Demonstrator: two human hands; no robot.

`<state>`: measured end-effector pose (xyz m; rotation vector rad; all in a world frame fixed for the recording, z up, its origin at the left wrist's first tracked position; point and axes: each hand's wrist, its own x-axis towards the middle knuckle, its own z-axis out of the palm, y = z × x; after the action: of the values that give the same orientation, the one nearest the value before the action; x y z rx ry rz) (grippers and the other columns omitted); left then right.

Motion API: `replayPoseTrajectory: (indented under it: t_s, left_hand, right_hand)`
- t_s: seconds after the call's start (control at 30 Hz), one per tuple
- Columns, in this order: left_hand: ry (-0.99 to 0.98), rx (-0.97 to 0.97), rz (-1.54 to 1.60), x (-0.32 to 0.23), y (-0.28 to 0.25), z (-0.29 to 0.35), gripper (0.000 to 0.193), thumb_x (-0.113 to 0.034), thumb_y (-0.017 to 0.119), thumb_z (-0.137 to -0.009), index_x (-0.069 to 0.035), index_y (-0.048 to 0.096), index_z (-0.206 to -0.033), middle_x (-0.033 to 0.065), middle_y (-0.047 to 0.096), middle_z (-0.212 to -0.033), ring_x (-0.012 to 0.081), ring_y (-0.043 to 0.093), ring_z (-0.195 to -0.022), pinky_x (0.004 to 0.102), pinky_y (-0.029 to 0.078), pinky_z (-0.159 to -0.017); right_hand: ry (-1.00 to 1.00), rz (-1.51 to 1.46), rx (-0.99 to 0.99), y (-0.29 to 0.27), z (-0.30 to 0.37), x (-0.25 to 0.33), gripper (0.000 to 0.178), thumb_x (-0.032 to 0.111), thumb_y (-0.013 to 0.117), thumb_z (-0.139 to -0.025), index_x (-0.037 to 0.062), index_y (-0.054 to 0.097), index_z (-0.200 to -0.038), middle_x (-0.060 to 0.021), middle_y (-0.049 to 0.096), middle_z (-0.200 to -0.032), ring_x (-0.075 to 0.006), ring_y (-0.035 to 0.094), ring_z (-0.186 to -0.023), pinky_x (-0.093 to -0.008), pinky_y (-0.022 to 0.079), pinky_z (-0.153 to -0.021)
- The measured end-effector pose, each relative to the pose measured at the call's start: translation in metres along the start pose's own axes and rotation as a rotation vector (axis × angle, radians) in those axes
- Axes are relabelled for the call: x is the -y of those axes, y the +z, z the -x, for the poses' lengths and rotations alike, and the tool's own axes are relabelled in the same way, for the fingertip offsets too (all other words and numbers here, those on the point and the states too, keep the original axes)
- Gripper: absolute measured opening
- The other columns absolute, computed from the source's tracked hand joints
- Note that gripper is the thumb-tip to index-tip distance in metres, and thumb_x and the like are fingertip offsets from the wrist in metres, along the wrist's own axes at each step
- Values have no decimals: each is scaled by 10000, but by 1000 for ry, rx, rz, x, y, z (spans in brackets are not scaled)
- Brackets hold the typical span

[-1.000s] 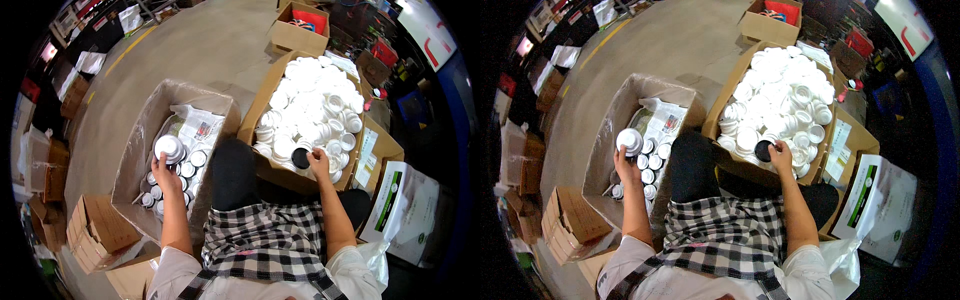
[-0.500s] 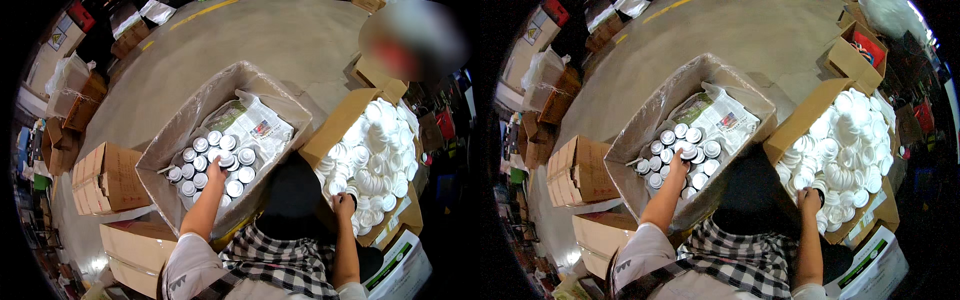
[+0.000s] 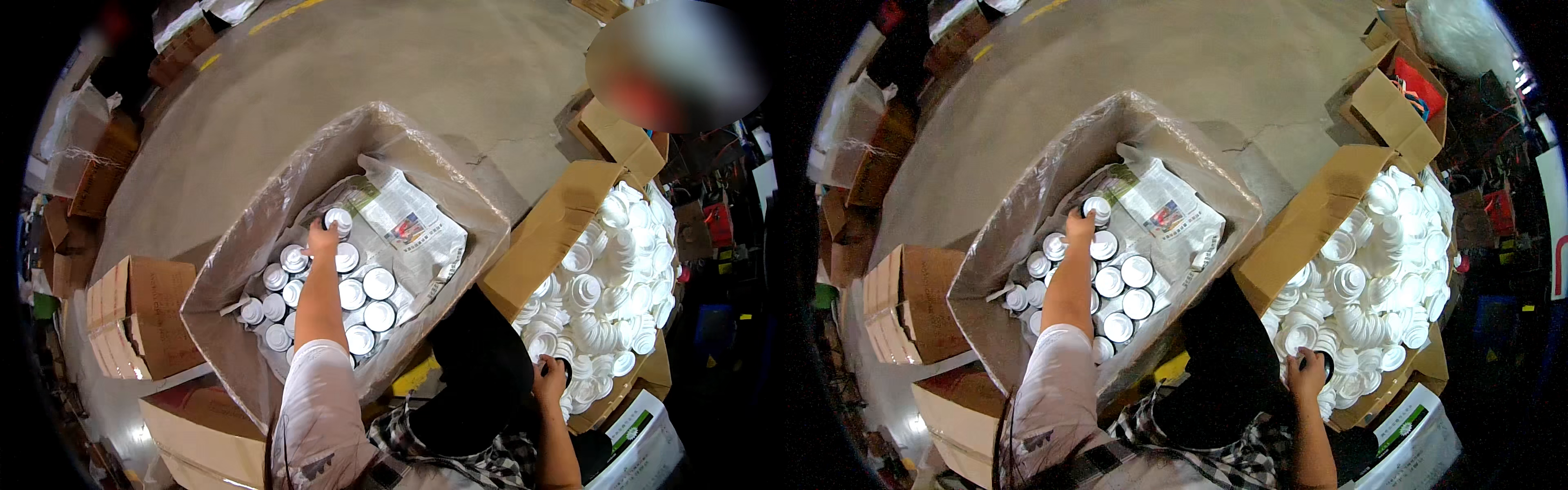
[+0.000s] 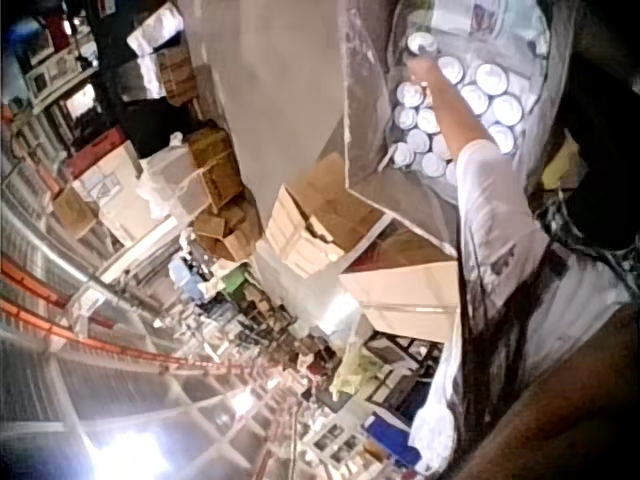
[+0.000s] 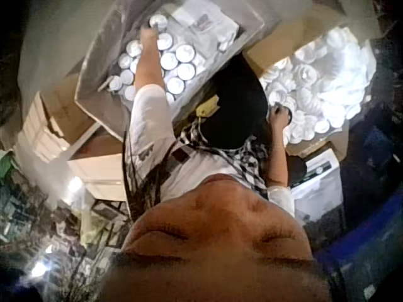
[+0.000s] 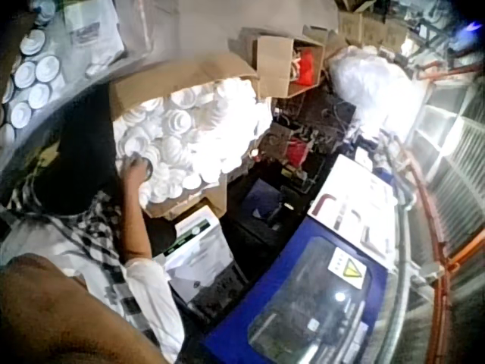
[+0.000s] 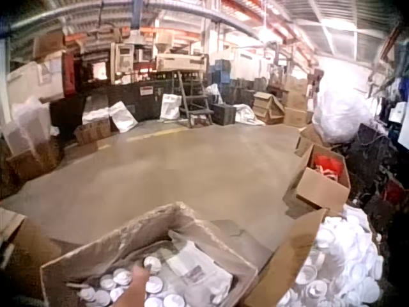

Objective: The person sits on the floor and repeatedly picks up white plastic bowls and black lids, then presses the lids onto the bowls to assemble them. The assembled units are placed into a cardboard box.

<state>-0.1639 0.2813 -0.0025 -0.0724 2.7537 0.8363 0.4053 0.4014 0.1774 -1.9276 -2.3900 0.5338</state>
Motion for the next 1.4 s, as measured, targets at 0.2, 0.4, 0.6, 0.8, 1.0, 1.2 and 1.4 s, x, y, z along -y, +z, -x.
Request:
replayPoseTrajectory:
  t_s: [0.2, 0.4, 0.6, 0.8, 1.0, 1.2, 1.4]
  left_hand:
    - [60, 29, -417, -14, -15, 18, 484, -369, 585, -805, -229, 476, -1255, 60, 508, -1258, 277, 407, -1209, 599, 108, -1012]
    - [281, -58, -530, -3, -20, 34, 447, -300, 636, -763, -208, 533, -1189, 70, 444, -1311, 289, 347, -1239, 593, 177, -990]
    - [594, -174, 9, 5, -8, 103, 359, -273, 652, -729, -134, 590, -1054, 117, 477, -1252, 312, 377, -1206, 560, 253, -965]
    - [673, 36, 473, 16, -88, 223, 276, -117, 617, -806, 4, 568, -1050, 151, 559, -1119, 262, 508, -1067, 343, 365, -932]
    - [546, 281, 1017, -19, -165, 325, 210, -66, 537, -866, 16, 539, -1060, 106, 571, -1075, 167, 528, -985, 285, 402, -871]
    - [629, 847, 1162, -50, -212, 438, 140, -81, 514, -884, -7, 547, -998, 111, 611, -958, 157, 564, -900, 288, 445, -820]
    - [-177, 1759, 1168, -74, -191, 529, 547, -528, 336, -900, -121, 389, -1262, 124, 472, -1225, 257, 522, -1041, 429, 442, -859]
  right_hand:
    - [-20, 12, 1, 0, 3, 0, 246, 218, 693, -712, 95, 648, -921, -115, 501, -790, -292, 537, -720, -377, 431, -628]
    - [-167, -77, -42, 7, 0, -14, 193, 184, 665, -737, 101, 643, -910, -124, 528, -759, -301, 543, -684, -381, 435, -619]
    - [-81, 179, 180, -1, -9, -20, 264, 272, 634, -750, 155, 639, -987, -156, 580, -842, -333, 581, -766, -414, 463, -658]
    - [-28, 155, 360, -18, -27, 6, 462, 453, 688, -685, 116, 623, -995, -122, 643, -920, -305, 603, -858, -399, 469, -727]
    - [-225, -47, 112, -10, -18, -37, 389, 420, 686, -691, 97, 643, -904, -135, 637, -815, -314, 604, -775, -398, 461, -676]
    - [-462, -534, -279, -71, 32, -30, 222, 43, 654, -725, 53, 578, -934, -103, 543, -817, -220, 522, -632, -288, 437, -595]
    - [-639, -804, -112, -165, 152, 25, 231, 33, 637, -713, 58, 604, -941, -116, 537, -837, -243, 550, -718, -311, 446, -663]
